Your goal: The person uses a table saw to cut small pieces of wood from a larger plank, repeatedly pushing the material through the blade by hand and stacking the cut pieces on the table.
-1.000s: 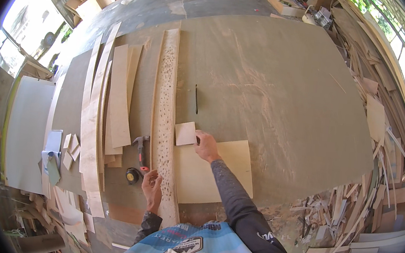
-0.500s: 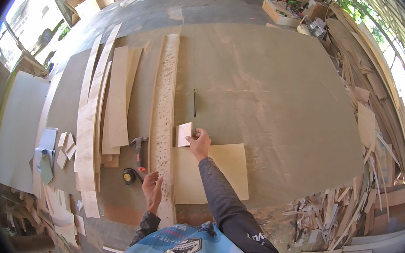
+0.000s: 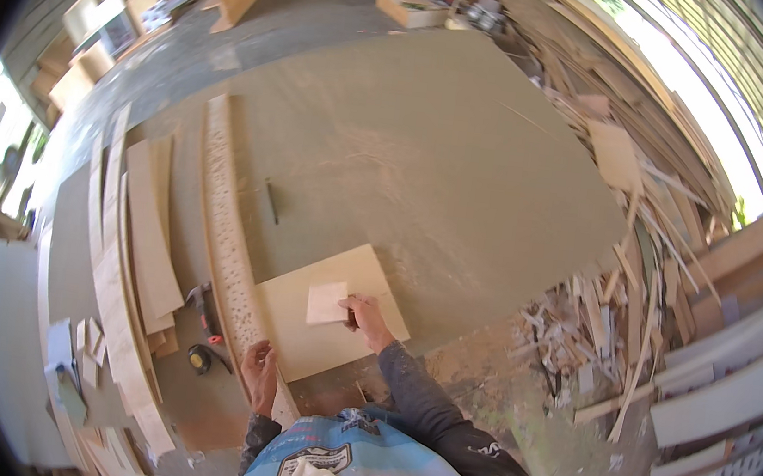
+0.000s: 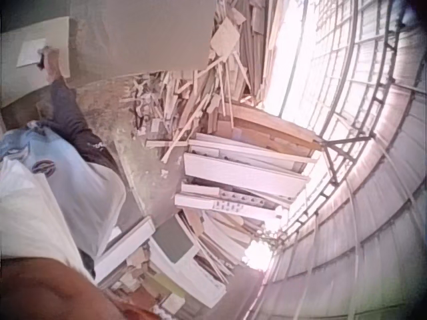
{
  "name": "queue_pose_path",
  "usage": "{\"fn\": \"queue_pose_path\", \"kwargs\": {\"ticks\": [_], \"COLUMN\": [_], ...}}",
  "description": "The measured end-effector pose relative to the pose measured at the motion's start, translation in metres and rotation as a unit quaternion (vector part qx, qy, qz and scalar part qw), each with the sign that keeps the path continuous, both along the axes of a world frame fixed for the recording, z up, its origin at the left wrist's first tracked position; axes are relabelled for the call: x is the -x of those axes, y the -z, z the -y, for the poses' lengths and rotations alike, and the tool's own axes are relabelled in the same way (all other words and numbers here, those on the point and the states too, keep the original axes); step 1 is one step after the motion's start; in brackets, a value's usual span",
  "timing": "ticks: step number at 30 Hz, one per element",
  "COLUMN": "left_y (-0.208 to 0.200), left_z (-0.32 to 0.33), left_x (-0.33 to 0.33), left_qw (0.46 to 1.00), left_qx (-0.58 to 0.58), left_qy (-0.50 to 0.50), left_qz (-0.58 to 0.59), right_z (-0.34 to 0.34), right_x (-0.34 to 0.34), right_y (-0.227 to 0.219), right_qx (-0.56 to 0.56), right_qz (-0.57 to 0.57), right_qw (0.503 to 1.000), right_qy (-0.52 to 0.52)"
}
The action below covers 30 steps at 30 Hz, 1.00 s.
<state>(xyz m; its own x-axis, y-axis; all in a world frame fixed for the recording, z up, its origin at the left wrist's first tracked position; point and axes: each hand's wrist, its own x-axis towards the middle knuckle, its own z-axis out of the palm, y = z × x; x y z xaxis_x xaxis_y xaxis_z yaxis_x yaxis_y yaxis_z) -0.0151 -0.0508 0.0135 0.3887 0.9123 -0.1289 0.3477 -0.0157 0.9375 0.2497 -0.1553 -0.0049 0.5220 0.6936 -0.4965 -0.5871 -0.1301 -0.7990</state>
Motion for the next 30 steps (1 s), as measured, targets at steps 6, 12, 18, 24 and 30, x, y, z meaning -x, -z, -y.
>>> {"fn": "queue_pose_path", "kwargs": {"ticks": [6,12,18,24,30], "left_y": [-0.003,0.006,0.024,0.003,-0.003], "left_z": [0.014,0.014,-0.025,-0.064,-0.109], "left_x": [0.005,0.004,0.064,0.113,0.180], "left_qw": [0.999,1.000,0.988,0.914,0.897], "left_qx": [-0.009,-0.029,-0.067,-0.256,-0.208], "left_qy": [0.027,-0.001,-0.133,-0.262,-0.316], "left_qz": [-0.027,0.007,0.032,-0.174,-0.230], "right_z": [0.122,0.171,0.129,0.138,0.113], "right_x": [-0.104,-0.190,-0.092,-0.008,0.031], "right_y": [-0.011,-0.062,0.021,0.028,0.046], "right_qx": [0.029,-0.222,-0.075,0.051,0.056], "right_qz": [0.213,0.147,0.079,0.188,0.302], "right_qw": [0.960,0.829,0.902,0.912,0.920], "right_qy": [0.180,0.491,0.419,0.361,0.243]}}
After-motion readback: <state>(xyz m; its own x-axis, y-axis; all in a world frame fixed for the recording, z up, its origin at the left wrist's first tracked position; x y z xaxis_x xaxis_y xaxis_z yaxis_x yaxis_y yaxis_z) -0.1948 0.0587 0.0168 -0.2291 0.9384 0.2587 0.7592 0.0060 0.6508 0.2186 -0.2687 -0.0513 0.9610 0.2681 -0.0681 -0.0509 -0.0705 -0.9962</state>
